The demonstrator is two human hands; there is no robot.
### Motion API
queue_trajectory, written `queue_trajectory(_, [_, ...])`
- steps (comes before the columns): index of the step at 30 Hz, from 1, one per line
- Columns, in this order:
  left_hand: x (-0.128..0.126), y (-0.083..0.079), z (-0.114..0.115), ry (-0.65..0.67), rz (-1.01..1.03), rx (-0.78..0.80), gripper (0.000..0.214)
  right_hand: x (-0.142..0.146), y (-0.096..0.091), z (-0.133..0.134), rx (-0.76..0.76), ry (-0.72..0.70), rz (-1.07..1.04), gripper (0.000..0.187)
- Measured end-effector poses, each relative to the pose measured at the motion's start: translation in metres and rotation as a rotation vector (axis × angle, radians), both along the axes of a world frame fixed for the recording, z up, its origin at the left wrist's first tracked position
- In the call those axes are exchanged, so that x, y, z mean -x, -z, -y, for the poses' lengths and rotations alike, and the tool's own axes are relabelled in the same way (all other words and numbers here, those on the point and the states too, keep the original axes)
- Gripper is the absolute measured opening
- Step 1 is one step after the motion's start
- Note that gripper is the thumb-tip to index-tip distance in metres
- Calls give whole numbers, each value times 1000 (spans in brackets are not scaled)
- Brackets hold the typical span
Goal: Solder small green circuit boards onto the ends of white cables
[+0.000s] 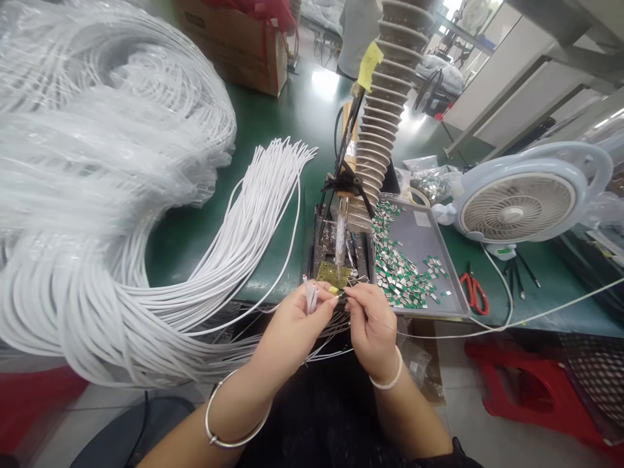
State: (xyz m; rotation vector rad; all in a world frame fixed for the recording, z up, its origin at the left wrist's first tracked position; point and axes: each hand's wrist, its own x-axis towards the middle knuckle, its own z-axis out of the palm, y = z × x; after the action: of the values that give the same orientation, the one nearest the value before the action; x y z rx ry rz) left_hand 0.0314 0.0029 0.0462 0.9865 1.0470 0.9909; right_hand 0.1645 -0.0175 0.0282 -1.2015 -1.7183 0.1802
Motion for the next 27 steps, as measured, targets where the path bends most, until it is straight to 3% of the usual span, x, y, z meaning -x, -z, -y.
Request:
queue_trajectory(5, [3,-3,-1,63,-103,-12,15,0,-1,-1,13,11,5,18])
queue_trajectory(11, [3,-5,-2,147,-69,-2,15,1,3,0,-30,-84,-34,28])
queue_trajectory(16, [2,-4,-4,131,-71,-31,16,2,7,3,-5,-42,-111,34])
queue_trajectory(20, [2,-6,-6,97,-94,-63,15,2,6,3,20,-30,-179,28])
queue_trajectory(27, [2,-6,-10,56,-95,-100,16,4,2,-1,-31,-61,-145,27])
